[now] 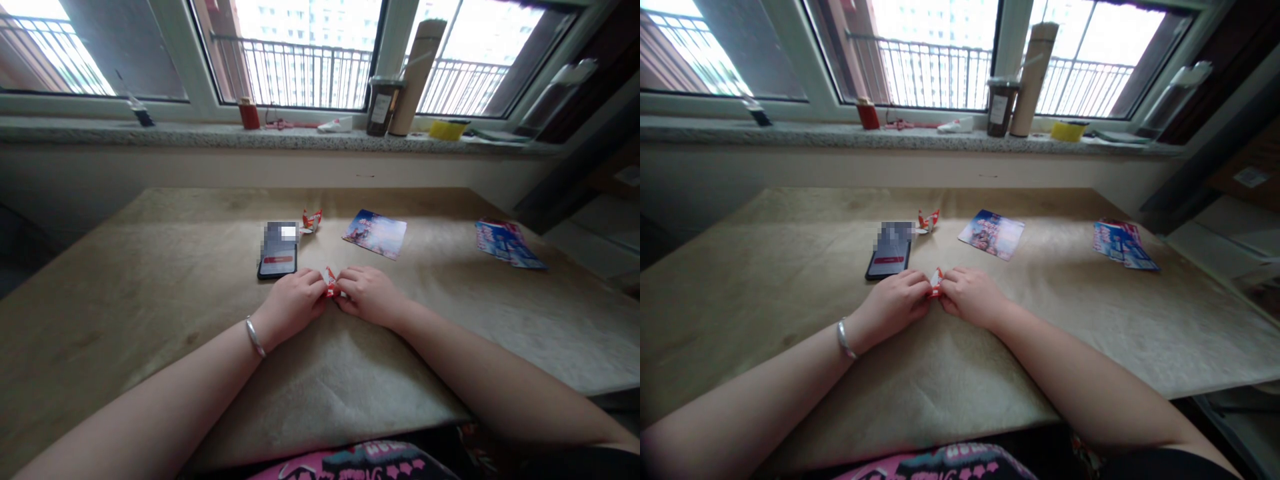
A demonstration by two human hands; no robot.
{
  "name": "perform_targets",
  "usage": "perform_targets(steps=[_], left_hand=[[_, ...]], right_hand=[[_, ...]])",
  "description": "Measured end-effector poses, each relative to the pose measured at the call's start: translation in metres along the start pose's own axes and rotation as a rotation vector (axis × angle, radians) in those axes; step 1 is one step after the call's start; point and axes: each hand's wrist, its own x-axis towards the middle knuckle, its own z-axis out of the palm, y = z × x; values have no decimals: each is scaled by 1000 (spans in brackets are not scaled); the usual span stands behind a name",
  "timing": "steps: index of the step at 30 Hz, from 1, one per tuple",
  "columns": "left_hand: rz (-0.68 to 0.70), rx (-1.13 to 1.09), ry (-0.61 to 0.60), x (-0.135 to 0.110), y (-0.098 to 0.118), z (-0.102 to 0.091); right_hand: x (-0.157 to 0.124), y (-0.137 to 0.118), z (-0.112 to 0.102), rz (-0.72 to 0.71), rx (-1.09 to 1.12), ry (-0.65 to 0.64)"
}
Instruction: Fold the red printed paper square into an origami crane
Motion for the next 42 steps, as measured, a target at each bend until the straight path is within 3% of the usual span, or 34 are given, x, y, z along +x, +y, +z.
perform_targets(steps=[12, 25, 33, 42], left_hand=[[-47, -122, 33, 1, -3, 3], [-97, -215, 74, 1, -3, 5], [-151, -232, 54, 4, -4, 7], [-158, -270, 81, 3, -5, 6]], right_hand=[[-1, 1, -1, 20, 18, -11], [0, 6, 3, 157, 365, 28], [4, 1, 4, 253, 320, 27], [2, 4, 8, 261, 304, 22]])
